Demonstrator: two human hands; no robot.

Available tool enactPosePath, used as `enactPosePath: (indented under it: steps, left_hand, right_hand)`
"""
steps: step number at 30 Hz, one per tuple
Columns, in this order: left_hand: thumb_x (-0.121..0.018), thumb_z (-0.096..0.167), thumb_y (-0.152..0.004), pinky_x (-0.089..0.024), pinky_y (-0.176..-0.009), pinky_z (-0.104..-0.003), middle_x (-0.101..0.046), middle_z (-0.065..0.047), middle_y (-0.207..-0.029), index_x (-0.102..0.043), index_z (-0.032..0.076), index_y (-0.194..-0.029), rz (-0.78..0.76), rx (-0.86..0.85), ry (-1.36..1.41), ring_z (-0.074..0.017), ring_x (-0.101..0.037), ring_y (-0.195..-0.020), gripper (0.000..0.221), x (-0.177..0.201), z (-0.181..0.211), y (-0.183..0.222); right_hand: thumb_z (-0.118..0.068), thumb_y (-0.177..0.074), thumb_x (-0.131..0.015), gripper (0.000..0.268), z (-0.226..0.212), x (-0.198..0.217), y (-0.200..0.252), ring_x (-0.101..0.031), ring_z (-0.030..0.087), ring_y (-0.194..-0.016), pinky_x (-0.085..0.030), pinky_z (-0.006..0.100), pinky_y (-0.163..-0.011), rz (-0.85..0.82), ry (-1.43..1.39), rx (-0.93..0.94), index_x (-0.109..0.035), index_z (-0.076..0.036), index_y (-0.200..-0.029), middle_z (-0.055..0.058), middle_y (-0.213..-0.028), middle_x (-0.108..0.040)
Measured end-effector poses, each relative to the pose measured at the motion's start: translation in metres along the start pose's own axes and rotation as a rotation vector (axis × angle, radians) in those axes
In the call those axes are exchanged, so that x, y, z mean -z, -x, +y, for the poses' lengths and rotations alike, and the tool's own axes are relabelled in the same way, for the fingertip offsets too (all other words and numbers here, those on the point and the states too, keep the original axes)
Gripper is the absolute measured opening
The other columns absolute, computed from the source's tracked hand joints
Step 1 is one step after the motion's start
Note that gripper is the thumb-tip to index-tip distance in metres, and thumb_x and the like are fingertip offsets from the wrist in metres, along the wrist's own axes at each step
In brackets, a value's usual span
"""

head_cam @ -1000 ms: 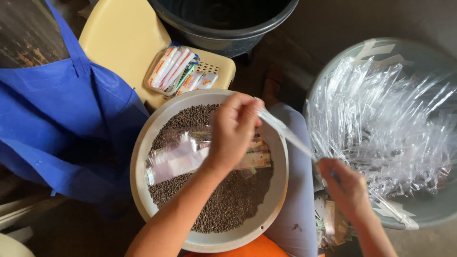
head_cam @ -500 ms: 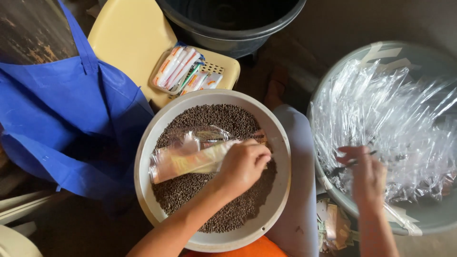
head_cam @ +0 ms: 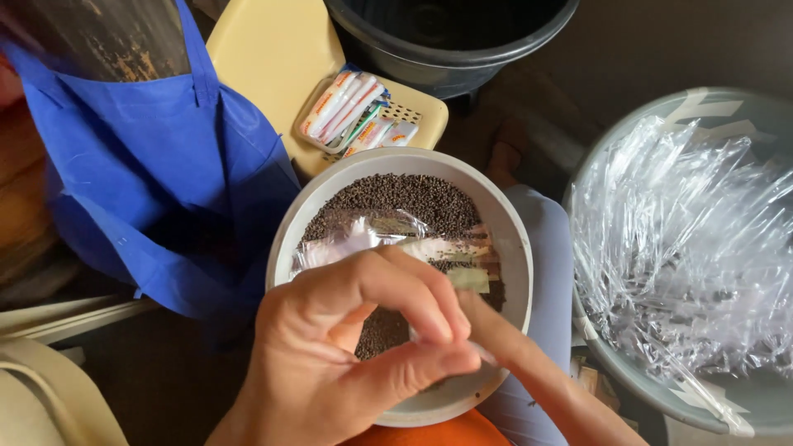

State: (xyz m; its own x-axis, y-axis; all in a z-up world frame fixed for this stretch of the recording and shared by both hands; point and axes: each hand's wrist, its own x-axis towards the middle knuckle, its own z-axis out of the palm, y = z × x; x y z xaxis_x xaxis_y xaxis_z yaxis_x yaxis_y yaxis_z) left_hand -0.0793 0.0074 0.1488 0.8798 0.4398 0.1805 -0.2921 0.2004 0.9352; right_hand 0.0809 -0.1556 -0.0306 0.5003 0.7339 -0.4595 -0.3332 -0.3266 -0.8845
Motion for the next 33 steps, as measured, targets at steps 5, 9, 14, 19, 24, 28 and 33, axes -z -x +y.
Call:
enactPosePath:
  steps: [5, 9, 14, 19, 24, 28, 33]
  left_hand:
    - [-0.08, -0.008, -0.078, -0.057, -0.077, -0.027, -0.068, -0.005, -0.084, -0.053, 0.008, -0.088, 0.067, 0.059, -0.055, -0.0128, -0.065, -0.077, 0.033, 0.01, -0.072, 0.019]
    - [-0.086, 0.003, -0.073, -0.06, -0.075, -0.024, -0.08, -0.003, -0.083, -0.066, 0.01, -0.081, 0.112, 0.139, -0.255, -0.0102, -0.074, -0.074, 0.022, 0.008, -0.133, 0.046]
    - [-0.089, 0.004, -0.068, -0.061, -0.07, -0.025, -0.08, -0.001, -0.084, -0.066, 0.009, -0.091, 0.127, 0.115, -0.381, -0.0113, -0.076, -0.074, 0.033, -0.016, -0.141, 0.039]
    - [-0.082, 0.0, -0.075, -0.062, -0.065, -0.024, -0.079, -0.004, -0.083, -0.062, 0.004, -0.102, 0.13, -0.055, -0.439, -0.0123, -0.076, -0.071, 0.033, -0.018, -0.109, 0.004]
    - [-0.081, -0.006, -0.079, -0.058, -0.076, -0.024, -0.071, -0.006, -0.089, -0.063, 0.002, -0.096, 0.239, -0.279, -0.403, -0.0131, -0.067, -0.077, 0.026, -0.024, -0.041, -0.019]
    - [-0.082, -0.004, -0.076, -0.056, -0.076, -0.024, -0.07, -0.003, -0.089, -0.065, 0.005, -0.091, 0.156, -0.273, -0.466, -0.0127, -0.066, -0.079, 0.025, -0.017, -0.055, -0.024]
    - [-0.059, 0.033, -0.098, -0.04, -0.054, -0.025, -0.059, 0.003, -0.074, -0.063, 0.006, -0.108, -0.271, 0.347, -0.264, -0.0083, -0.051, -0.061, 0.029, -0.007, -0.113, -0.009]
  right_hand:
    - [-0.02, -0.103, -0.054, 0.027, 0.007, 0.002, -0.008, -0.053, 0.019, -0.049, -0.042, 0.031, -0.044, -0.02, 0.048, -0.156, -0.062, 0.006, -0.104, 0.014, -0.069, -0.061]
    - [-0.027, -0.106, -0.053, 0.033, -0.017, 0.023, 0.009, -0.05, 0.022, -0.043, -0.039, 0.032, -0.04, 0.071, -0.204, -0.092, -0.061, 0.004, -0.096, 0.014, -0.062, -0.056]
    - [-0.019, -0.102, -0.054, 0.024, -0.076, 0.017, 0.041, -0.064, 0.019, -0.069, -0.053, 0.031, -0.062, -0.067, 0.286, 0.442, -0.064, -0.001, -0.09, 0.01, -0.085, -0.067]
    - [-0.015, -0.109, -0.048, 0.02, -0.071, 0.024, 0.046, -0.071, 0.025, -0.1, -0.059, 0.04, -0.094, -0.013, 0.074, 0.751, -0.062, -0.001, -0.109, 0.014, -0.1, -0.07]
    - [-0.009, -0.088, -0.067, 0.018, -0.051, 0.003, 0.036, -0.068, 0.014, -0.086, -0.055, 0.028, -0.075, 0.112, 0.485, 0.578, -0.07, -0.006, -0.106, 0.005, -0.101, -0.072]
    - [-0.007, -0.085, -0.067, 0.018, -0.045, -0.004, 0.03, -0.068, 0.017, -0.088, -0.055, 0.029, -0.078, 0.098, 0.449, 0.601, -0.071, -0.004, -0.102, 0.006, -0.102, -0.071]
    - [0.004, -0.091, -0.063, 0.011, -0.052, 0.022, 0.033, -0.062, 0.012, -0.082, -0.051, 0.024, -0.077, 0.2, 0.434, 0.727, -0.066, -0.006, -0.095, 0.003, -0.095, -0.067]
